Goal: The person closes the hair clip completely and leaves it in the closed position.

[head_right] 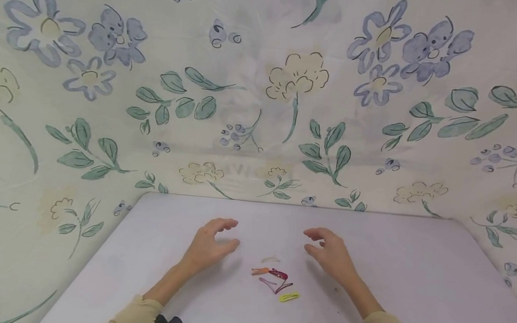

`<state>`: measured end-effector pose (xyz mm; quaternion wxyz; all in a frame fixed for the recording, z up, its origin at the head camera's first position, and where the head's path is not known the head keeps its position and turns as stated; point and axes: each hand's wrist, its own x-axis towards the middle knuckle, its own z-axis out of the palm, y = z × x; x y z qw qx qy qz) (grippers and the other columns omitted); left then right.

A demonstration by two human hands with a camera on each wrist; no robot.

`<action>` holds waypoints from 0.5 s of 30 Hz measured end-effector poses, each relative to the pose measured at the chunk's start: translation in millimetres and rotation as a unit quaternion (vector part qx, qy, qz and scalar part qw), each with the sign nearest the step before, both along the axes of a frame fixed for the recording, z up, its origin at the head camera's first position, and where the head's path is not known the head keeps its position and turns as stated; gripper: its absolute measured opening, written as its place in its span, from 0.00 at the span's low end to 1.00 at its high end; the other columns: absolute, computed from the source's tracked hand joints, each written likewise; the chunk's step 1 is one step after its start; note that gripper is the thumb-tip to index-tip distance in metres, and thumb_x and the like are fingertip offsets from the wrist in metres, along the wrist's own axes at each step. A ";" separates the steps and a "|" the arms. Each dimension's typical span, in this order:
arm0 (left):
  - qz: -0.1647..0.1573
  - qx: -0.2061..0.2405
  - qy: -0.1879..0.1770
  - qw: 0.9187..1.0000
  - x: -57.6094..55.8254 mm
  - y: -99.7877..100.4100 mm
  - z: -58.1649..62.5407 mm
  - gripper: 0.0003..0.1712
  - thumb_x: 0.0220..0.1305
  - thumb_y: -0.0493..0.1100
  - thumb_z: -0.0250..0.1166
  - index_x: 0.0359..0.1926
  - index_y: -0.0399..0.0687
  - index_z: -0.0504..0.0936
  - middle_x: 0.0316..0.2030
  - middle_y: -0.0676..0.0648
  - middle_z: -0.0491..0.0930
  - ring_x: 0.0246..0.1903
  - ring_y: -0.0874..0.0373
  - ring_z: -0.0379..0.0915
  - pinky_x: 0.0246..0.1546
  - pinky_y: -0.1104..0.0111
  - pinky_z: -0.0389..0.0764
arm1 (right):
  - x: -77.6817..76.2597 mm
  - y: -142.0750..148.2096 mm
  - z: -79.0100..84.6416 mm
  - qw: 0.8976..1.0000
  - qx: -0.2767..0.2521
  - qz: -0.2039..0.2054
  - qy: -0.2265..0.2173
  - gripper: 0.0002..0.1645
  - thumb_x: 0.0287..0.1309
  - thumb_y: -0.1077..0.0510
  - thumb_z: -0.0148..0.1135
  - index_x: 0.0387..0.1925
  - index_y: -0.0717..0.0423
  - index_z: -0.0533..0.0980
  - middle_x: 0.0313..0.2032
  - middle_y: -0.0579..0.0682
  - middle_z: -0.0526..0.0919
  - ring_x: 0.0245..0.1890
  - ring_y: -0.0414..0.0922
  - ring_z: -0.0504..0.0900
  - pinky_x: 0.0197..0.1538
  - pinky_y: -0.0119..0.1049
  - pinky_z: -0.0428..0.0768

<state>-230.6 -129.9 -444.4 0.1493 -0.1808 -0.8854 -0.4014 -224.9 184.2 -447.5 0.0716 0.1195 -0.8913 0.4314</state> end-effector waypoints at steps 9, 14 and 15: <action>-0.035 -0.014 -0.017 0.999 -2.5 11.0 -5.4 0.23 0.56 0.44 0.68 0.54 0.43 0.82 0.48 0.48 0.83 0.50 0.53 0.76 0.51 0.54 0.77 | 0.2 -9.1 -4.6 0.999 -0.015 0.011 -0.029 0.19 0.59 0.64 0.65 0.53 0.60 0.78 0.51 0.55 0.83 0.52 0.53 0.79 0.58 0.52 0.77; -0.051 -0.006 -0.020 0.998 -3.7 15.7 -6.2 0.23 0.56 0.43 0.68 0.53 0.43 0.81 0.47 0.47 0.84 0.48 0.53 0.77 0.49 0.54 0.78 | -1.6 -14.3 -7.5 0.998 -0.031 0.022 -0.048 0.18 0.60 0.65 0.65 0.53 0.59 0.78 0.51 0.55 0.83 0.52 0.52 0.80 0.58 0.50 0.77; -0.053 -0.005 -0.022 0.998 -3.9 16.7 -5.9 0.23 0.56 0.43 0.68 0.53 0.43 0.81 0.47 0.46 0.84 0.47 0.53 0.77 0.50 0.54 0.78 | -1.9 -15.1 -7.9 0.998 -0.033 0.024 -0.051 0.18 0.60 0.65 0.65 0.53 0.59 0.78 0.51 0.54 0.83 0.52 0.52 0.80 0.58 0.50 0.77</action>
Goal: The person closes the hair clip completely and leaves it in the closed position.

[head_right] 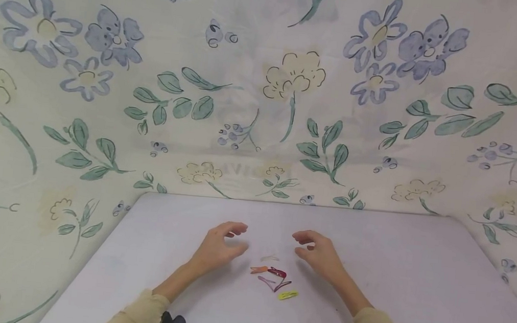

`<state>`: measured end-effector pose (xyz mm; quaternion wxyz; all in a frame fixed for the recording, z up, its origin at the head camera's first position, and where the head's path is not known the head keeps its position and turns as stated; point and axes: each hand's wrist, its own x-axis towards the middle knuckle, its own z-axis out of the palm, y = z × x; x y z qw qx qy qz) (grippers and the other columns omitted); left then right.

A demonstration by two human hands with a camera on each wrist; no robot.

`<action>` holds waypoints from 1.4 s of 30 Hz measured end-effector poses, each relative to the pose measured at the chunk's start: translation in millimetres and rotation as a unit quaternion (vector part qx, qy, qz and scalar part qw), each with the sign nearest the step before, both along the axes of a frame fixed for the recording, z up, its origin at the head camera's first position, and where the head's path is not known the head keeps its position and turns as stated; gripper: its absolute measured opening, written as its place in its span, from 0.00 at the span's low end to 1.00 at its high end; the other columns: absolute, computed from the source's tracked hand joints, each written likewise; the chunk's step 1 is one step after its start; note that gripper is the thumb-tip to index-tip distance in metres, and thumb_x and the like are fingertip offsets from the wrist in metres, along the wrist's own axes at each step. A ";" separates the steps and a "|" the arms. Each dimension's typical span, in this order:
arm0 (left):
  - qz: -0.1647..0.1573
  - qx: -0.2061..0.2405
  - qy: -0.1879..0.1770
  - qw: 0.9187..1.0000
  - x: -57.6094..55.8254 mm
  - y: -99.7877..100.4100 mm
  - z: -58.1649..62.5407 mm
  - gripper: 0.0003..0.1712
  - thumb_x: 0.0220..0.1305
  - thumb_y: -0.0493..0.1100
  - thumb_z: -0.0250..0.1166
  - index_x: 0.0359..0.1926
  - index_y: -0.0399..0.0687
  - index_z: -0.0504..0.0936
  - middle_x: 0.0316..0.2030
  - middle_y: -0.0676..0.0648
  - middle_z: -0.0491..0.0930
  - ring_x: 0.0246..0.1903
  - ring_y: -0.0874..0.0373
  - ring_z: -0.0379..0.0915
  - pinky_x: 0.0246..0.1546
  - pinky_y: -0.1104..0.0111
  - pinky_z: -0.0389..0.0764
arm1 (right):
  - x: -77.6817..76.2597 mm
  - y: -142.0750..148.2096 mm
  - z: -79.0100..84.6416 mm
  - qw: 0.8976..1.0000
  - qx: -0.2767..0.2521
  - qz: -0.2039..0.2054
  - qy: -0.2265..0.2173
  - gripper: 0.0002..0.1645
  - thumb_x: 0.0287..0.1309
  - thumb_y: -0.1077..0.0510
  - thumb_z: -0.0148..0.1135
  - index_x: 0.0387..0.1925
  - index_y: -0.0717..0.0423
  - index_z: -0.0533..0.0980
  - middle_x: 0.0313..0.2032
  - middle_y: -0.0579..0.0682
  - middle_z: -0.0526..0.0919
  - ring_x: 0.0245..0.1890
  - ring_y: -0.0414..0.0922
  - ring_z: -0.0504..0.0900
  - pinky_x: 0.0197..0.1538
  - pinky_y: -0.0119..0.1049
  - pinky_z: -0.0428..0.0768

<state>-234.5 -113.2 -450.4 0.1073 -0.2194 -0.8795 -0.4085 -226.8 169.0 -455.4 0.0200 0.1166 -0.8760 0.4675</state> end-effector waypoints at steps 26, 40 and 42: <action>-0.050 -0.075 -0.088 0.992 -4.8 28.0 5.7 0.24 0.58 0.47 0.67 0.55 0.44 0.81 0.49 0.48 0.83 0.49 0.54 0.76 0.51 0.59 0.77 | -3.5 -32.0 -4.8 0.999 -0.002 0.019 -0.039 0.18 0.58 0.67 0.65 0.52 0.57 0.80 0.51 0.51 0.84 0.54 0.51 0.80 0.61 0.52 0.75; -0.048 -0.094 -0.111 0.988 -2.9 34.9 -1.5 0.22 0.56 0.47 0.69 0.53 0.45 0.83 0.47 0.50 0.83 0.49 0.55 0.75 0.50 0.60 0.77 | -6.4 -43.3 -7.9 0.999 0.012 0.017 -0.047 0.19 0.56 0.69 0.65 0.50 0.57 0.81 0.49 0.50 0.84 0.54 0.51 0.80 0.59 0.48 0.77; -0.050 -0.095 -0.114 0.988 -2.5 35.7 -2.1 0.21 0.56 0.46 0.69 0.51 0.45 0.84 0.47 0.50 0.83 0.48 0.55 0.75 0.50 0.60 0.76 | -6.8 -44.1 -8.4 0.999 0.018 0.016 -0.046 0.18 0.56 0.69 0.65 0.50 0.57 0.81 0.49 0.50 0.84 0.54 0.51 0.80 0.59 0.48 0.77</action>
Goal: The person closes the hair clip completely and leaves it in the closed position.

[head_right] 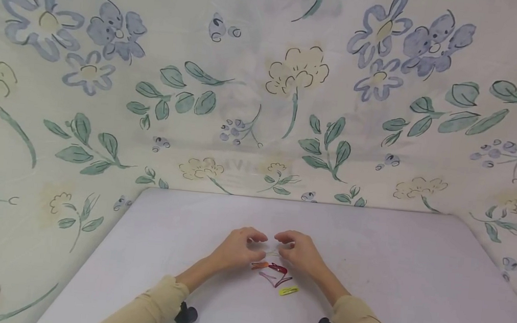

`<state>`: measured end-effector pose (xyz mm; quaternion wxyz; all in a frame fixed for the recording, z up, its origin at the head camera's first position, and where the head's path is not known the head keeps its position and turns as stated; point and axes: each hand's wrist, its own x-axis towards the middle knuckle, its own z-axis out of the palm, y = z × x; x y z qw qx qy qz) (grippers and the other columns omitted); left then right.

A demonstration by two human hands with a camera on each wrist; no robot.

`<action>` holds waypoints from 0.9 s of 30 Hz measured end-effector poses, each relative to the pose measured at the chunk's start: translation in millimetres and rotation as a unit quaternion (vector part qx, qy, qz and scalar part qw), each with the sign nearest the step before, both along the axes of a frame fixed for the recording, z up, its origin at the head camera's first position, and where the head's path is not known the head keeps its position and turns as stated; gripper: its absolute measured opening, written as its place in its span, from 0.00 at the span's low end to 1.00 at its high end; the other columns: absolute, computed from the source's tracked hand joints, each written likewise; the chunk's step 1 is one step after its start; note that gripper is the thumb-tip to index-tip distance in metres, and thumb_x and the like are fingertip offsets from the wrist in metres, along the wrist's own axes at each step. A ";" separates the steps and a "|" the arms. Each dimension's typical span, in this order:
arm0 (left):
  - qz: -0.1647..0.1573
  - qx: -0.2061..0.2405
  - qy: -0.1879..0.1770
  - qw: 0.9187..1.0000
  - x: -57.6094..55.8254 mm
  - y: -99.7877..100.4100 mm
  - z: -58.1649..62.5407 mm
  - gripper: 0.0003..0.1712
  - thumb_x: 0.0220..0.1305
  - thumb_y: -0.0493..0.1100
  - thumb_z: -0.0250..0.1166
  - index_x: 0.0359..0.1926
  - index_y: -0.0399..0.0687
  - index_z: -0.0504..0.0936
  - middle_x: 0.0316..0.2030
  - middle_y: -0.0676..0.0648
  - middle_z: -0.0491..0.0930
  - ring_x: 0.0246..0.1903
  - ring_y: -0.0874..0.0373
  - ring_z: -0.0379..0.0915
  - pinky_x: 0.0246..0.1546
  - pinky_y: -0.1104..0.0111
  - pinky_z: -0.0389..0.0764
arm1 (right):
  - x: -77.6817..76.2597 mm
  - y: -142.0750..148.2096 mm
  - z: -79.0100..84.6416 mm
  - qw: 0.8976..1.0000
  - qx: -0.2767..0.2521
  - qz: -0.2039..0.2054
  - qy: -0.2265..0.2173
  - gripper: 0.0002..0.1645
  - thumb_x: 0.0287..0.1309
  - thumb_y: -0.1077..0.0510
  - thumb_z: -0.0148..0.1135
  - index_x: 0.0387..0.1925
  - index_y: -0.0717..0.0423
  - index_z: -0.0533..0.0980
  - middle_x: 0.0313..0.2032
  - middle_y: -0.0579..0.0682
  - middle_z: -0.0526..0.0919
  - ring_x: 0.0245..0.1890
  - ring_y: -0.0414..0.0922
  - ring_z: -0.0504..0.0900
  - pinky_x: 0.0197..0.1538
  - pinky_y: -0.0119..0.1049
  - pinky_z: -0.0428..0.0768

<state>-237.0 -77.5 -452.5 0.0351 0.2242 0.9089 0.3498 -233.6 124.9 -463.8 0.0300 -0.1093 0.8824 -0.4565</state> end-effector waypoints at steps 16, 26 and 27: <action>-0.005 -0.036 0.021 0.999 -4.9 4.3 -8.9 0.13 0.54 0.44 0.69 0.41 0.47 0.88 0.41 0.52 0.83 0.45 0.58 0.73 0.50 0.63 0.75 | -1.2 -3.7 -4.3 0.994 0.104 0.029 0.018 0.18 0.53 0.67 0.68 0.47 0.56 0.83 0.47 0.48 0.84 0.52 0.49 0.80 0.58 0.49 0.77; -0.010 -0.046 0.034 0.998 -5.4 6.9 -10.9 0.08 0.53 0.41 0.68 0.36 0.48 0.89 0.36 0.55 0.82 0.43 0.60 0.71 0.47 0.65 0.76 | -2.7 -6.2 0.9 0.982 0.175 0.060 0.048 0.10 0.52 0.63 0.70 0.38 0.55 0.85 0.43 0.48 0.83 0.50 0.50 0.80 0.57 0.49 0.76; -0.011 -0.048 0.037 0.998 -5.5 7.1 -10.9 0.08 0.53 0.40 0.68 0.35 0.48 0.89 0.35 0.55 0.82 0.42 0.60 0.71 0.47 0.65 0.75 | -2.8 -6.3 1.0 0.981 0.178 0.061 0.051 0.09 0.52 0.63 0.70 0.38 0.55 0.86 0.44 0.48 0.83 0.50 0.50 0.80 0.57 0.49 0.76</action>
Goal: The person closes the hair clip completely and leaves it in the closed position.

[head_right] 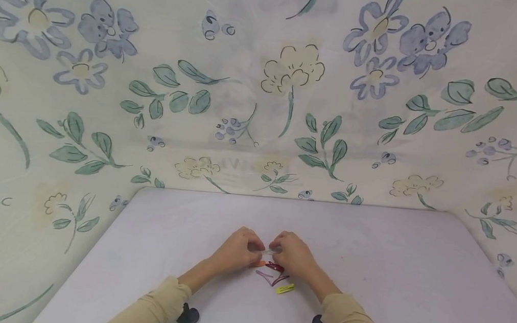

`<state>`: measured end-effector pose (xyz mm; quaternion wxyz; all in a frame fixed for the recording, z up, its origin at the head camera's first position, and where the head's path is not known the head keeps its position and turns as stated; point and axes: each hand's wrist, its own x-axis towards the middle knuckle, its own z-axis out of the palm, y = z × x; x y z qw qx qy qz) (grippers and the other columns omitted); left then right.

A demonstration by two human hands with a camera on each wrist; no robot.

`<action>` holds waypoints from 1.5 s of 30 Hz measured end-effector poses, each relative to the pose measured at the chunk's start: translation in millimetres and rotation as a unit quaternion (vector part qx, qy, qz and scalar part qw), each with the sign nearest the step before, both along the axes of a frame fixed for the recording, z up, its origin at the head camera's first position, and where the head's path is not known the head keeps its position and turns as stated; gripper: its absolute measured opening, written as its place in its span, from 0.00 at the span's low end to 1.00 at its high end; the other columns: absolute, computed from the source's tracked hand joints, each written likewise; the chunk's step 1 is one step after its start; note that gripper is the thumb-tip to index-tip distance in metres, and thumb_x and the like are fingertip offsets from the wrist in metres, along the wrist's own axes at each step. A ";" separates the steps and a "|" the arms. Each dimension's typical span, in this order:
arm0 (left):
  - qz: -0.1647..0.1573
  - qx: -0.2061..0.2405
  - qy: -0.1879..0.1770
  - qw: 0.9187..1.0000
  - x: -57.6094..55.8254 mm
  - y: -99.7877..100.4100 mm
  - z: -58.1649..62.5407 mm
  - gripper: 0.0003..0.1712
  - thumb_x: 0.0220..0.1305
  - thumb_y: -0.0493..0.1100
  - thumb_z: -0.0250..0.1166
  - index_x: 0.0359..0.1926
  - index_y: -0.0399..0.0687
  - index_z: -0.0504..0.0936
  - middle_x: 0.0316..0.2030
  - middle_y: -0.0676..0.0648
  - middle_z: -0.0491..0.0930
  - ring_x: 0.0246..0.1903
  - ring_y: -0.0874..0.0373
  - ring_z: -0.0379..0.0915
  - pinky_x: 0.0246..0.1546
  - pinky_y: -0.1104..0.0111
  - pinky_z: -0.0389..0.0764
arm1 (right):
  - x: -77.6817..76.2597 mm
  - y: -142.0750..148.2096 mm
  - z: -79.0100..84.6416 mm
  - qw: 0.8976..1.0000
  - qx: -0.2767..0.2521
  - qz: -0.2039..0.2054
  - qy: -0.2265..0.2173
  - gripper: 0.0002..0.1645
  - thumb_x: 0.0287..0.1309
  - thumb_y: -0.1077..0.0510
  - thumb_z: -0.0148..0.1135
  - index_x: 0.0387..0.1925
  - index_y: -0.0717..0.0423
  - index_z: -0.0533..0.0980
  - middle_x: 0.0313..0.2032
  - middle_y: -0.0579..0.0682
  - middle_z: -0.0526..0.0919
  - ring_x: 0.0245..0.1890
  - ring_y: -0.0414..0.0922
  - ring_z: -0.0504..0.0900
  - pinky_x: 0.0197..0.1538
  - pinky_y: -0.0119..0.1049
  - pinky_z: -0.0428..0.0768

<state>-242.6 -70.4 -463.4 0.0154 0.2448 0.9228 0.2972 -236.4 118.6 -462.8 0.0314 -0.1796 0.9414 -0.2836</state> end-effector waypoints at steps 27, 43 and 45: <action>0.007 0.030 -0.024 0.999 5.0 -4.5 2.3 0.07 0.57 0.38 0.65 0.36 0.47 0.88 0.38 0.52 0.82 0.42 0.59 0.72 0.45 0.64 0.75 | 7.2 -2.2 3.5 0.999 -0.026 -0.025 -0.023 0.11 0.55 0.63 0.67 0.42 0.54 0.84 0.44 0.48 0.83 0.51 0.50 0.80 0.57 0.49 0.77; 0.011 0.067 -0.048 0.997 11.3 -7.2 7.4 0.07 0.60 0.37 0.63 0.37 0.46 0.86 0.33 0.54 0.80 0.38 0.61 0.71 0.40 0.67 0.73 | 16.0 -4.3 2.5 0.997 -0.065 -0.042 -0.009 0.10 0.58 0.64 0.66 0.42 0.55 0.82 0.41 0.47 0.85 0.45 0.45 0.82 0.52 0.46 0.80; 0.011 0.079 -0.048 0.996 12.3 -7.5 8.1 0.07 0.61 0.36 0.62 0.38 0.45 0.86 0.33 0.53 0.81 0.38 0.60 0.72 0.40 0.66 0.74 | 17.4 -4.8 3.6 0.996 -0.080 -0.041 0.001 0.09 0.58 0.64 0.66 0.42 0.55 0.82 0.41 0.47 0.85 0.44 0.45 0.82 0.51 0.46 0.80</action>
